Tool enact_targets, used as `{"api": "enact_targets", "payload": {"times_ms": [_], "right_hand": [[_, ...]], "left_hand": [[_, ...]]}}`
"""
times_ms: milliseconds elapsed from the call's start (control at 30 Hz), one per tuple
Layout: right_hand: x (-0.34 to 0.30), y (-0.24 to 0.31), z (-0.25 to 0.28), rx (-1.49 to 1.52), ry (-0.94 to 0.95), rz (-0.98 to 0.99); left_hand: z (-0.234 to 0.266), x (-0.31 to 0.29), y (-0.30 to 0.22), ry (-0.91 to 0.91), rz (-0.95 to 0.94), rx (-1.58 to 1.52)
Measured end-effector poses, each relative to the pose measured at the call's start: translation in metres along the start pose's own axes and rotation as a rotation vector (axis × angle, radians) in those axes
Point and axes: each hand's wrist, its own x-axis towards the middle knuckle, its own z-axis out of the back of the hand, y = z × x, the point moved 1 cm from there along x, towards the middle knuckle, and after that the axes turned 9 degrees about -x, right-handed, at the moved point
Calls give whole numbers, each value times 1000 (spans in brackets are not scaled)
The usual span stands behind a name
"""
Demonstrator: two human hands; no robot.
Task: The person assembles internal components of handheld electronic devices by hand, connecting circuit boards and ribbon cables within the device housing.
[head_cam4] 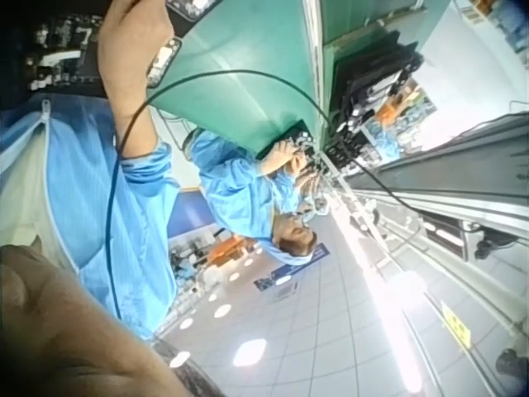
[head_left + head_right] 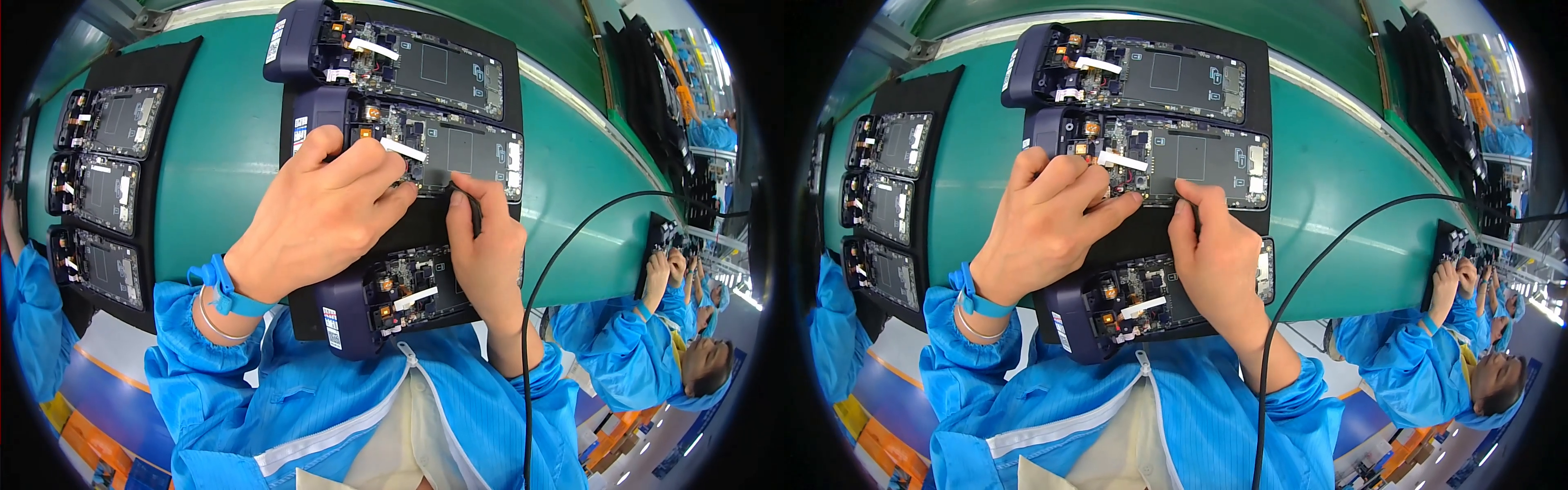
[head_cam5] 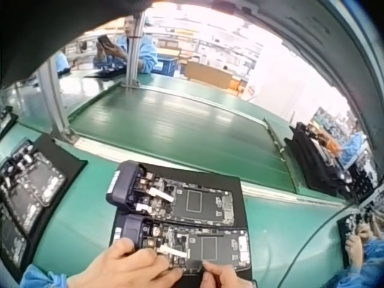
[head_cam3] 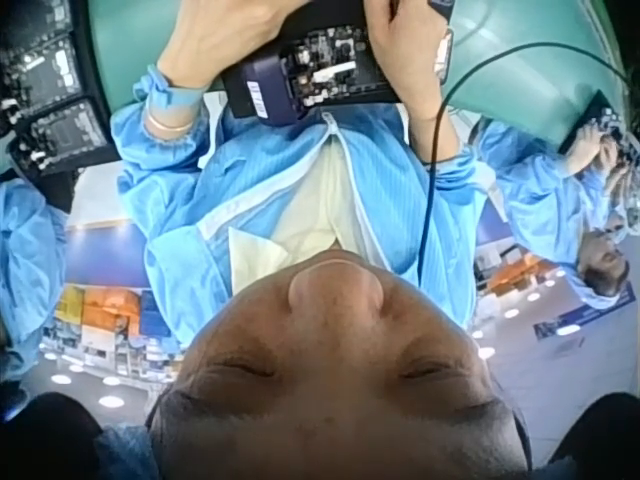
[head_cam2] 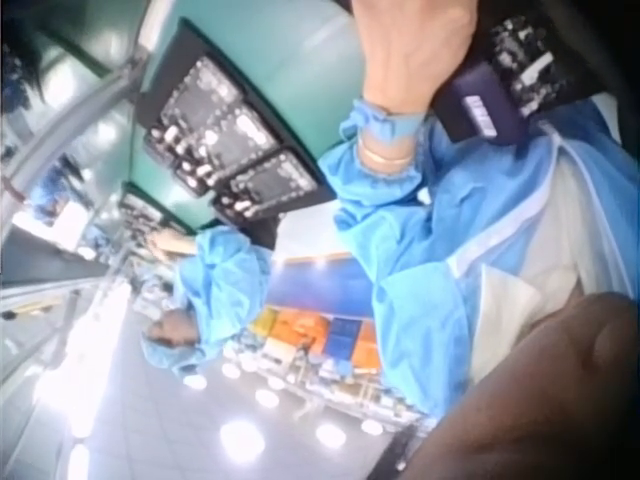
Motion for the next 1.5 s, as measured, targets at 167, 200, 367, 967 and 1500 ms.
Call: {"api": "enact_targets", "payload": {"times_ms": [167,200,367,967,1500], "right_hand": [[1,-1,0,71,-16,9],[2,0,1,61,-6,6],[1,5,0,-33,15,43],[4,11,-3,76,111,12],[6,15,-6,111,58,39]], "left_hand": [[0,2,1,-8,-5,-9],[0,2,1,-8,-5,-10],[0,3,0,3,-5,0],[5,1,1,26,-38,-6],[1,-1,2,9,-9,8]]}}
